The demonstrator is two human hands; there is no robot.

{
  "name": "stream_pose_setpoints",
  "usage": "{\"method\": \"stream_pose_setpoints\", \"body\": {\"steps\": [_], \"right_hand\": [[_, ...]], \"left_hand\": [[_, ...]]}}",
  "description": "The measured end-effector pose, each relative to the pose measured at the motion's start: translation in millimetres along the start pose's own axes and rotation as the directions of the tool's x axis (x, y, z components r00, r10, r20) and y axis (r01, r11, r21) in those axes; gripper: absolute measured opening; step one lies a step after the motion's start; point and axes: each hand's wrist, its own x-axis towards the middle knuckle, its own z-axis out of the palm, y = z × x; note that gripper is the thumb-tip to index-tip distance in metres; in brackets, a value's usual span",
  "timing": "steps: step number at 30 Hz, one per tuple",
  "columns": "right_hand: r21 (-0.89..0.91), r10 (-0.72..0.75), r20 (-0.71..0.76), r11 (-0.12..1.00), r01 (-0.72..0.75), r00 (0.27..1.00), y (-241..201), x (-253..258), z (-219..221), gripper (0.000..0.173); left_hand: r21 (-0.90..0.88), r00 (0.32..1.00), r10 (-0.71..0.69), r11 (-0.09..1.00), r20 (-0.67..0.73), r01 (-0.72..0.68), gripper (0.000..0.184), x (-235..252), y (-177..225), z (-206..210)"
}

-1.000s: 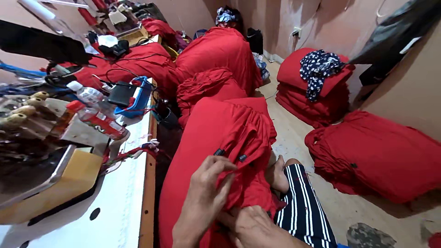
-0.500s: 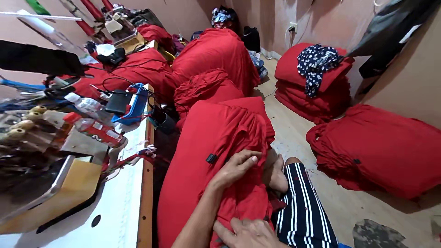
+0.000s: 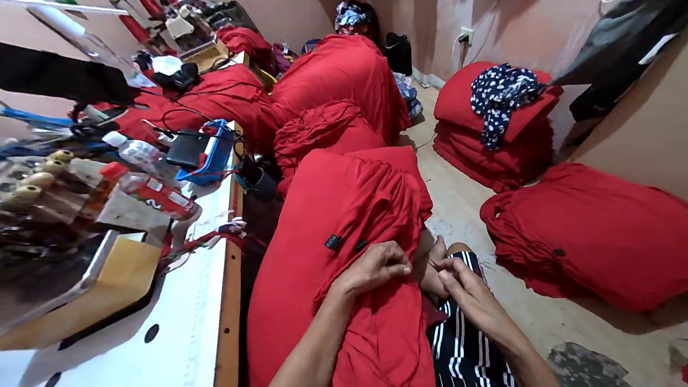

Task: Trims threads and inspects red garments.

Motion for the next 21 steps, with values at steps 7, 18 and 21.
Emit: {"method": "stream_pose_setpoints", "body": {"steps": [7,18,21], "right_hand": [[0.115,0.012,-0.031,0.993,-0.008,0.999,3.2,3.9,11.3,0.032],[-0.017,0.007,0.039,1.000,-0.006,0.999,-8.0,14.2,14.0,0.023],[-0.034,-0.008,0.030,0.999,0.009,1.000,-6.7,15.1,14.2,0.024]], "left_hand": [[-0.039,0.996,-0.001,0.999,-0.084,-0.002,0.023,2.1,0.7,1.6],[-0.019,0.997,0.036,0.999,-0.067,-0.038,0.024,3.7,2.9,5.5],[-0.012,0.996,0.050,0.999,-0.071,-0.051,0.024,3.4,2.3,5.5]]}}
